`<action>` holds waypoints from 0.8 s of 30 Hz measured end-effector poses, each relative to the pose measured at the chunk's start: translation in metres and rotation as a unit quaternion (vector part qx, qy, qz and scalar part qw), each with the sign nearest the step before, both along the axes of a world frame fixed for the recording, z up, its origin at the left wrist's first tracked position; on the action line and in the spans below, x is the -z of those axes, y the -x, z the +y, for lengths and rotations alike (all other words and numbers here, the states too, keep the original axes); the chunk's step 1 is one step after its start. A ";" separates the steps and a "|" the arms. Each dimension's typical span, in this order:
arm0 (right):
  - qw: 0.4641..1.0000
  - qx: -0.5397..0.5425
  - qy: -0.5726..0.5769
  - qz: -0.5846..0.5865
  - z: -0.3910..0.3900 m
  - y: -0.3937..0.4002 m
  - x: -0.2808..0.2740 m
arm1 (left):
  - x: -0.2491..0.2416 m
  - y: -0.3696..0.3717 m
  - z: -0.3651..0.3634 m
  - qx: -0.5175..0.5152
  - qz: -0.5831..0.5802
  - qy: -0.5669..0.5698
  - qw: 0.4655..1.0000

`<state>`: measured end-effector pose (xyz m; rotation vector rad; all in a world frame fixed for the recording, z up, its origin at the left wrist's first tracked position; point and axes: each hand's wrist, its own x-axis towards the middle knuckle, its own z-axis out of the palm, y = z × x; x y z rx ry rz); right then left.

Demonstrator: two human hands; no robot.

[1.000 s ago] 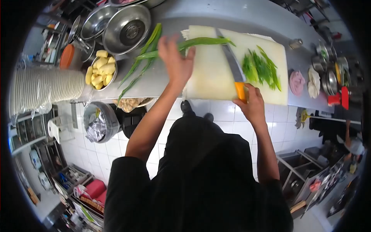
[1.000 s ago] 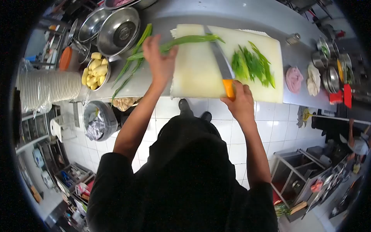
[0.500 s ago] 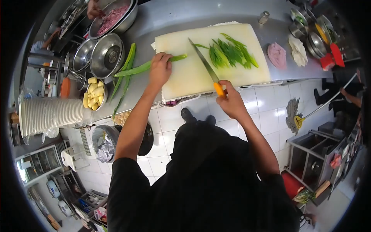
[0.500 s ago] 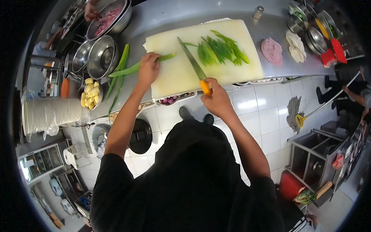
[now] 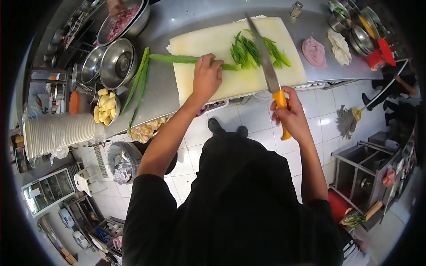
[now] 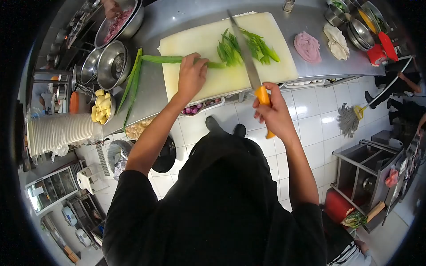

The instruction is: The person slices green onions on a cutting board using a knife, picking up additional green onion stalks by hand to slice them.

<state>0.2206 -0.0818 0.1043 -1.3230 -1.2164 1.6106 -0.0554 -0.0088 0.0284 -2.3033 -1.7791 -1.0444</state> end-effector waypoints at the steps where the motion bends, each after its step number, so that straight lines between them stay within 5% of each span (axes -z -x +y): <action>1: 0.997 -0.026 -0.004 -0.067 -0.006 -0.006 -0.004 | 0.001 -0.005 -0.005 0.001 -0.005 0.017 1.000; 9: 0.911 -0.151 -0.104 -0.370 -0.044 -0.018 -0.017 | 0.015 0.010 0.005 0.086 -0.021 0.053 0.995; 17: 0.887 -0.184 -0.152 -0.396 -0.056 -0.005 -0.016 | 0.007 0.021 0.014 0.204 -0.046 0.080 0.975; 24: 0.877 -0.183 -0.160 -0.414 -0.055 -0.003 -0.012 | 0.009 0.006 -0.007 0.086 -0.007 -0.017 0.996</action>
